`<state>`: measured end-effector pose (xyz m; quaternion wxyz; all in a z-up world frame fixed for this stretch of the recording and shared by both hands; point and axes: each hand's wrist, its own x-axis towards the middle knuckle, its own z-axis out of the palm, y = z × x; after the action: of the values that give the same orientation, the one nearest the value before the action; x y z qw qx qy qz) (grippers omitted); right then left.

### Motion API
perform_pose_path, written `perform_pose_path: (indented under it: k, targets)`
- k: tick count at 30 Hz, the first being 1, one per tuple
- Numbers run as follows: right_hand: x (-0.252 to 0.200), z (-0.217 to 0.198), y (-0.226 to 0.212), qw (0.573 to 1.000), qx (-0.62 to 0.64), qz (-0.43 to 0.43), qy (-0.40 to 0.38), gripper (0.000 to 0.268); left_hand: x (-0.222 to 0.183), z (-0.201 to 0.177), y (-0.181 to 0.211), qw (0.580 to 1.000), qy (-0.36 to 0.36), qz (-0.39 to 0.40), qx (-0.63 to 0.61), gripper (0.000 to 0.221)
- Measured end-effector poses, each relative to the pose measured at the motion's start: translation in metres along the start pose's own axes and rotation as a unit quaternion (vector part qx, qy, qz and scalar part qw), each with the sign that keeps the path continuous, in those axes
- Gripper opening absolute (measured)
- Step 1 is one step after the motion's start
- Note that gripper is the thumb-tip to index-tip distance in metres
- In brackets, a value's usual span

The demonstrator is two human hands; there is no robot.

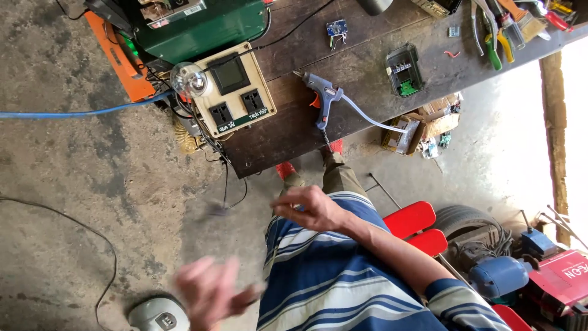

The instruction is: Marking a battery casing, applying hot glue to a component, and sorting through a bin of electronic parts.

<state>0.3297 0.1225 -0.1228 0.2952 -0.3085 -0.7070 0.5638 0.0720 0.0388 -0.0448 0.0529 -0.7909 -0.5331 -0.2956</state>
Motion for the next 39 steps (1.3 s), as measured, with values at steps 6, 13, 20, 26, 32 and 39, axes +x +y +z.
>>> perform_pose_path:
  k: [6, 13, 20, 26, 32, 39]
  targets:
    - [0.01, -0.021, -0.005, 0.992, 0.015, 0.12, 0.045, 0.039, 0.013, 0.057, 0.03, 0.961, -0.087, 0.176, -0.195, 0.055]
    - [-0.019, 0.013, 0.046, 0.995, -0.003, 0.104, -0.011, 0.049, 0.024, 0.074, 0.048, 0.922, -0.152, 0.193, -0.298, 0.044]
    - [0.016, -0.01, 0.03, 0.987, -0.09, -0.035, 0.132, 0.028, -0.028, 0.143, -0.002, 0.938, -0.076, 0.038, -0.336, 0.038]
    - [0.029, 0.005, 0.045, 0.971, -0.151, -0.09, 0.161, 0.021, 0.027, 0.126, -0.004, 0.934, -0.053, -0.192, -0.296, 0.061]
    - [0.037, 0.021, 0.061, 0.982, -0.086, -0.049, 0.162, 0.03, 0.035, 0.142, -0.014, 0.868, -0.117, -0.164, -0.454, 0.056]
    - [0.041, -0.013, 0.059, 0.984, 0.069, 0.053, 0.155, 0.045, 0.055, 0.185, -0.024, 0.872, -0.055, -0.162, -0.458, 0.044]
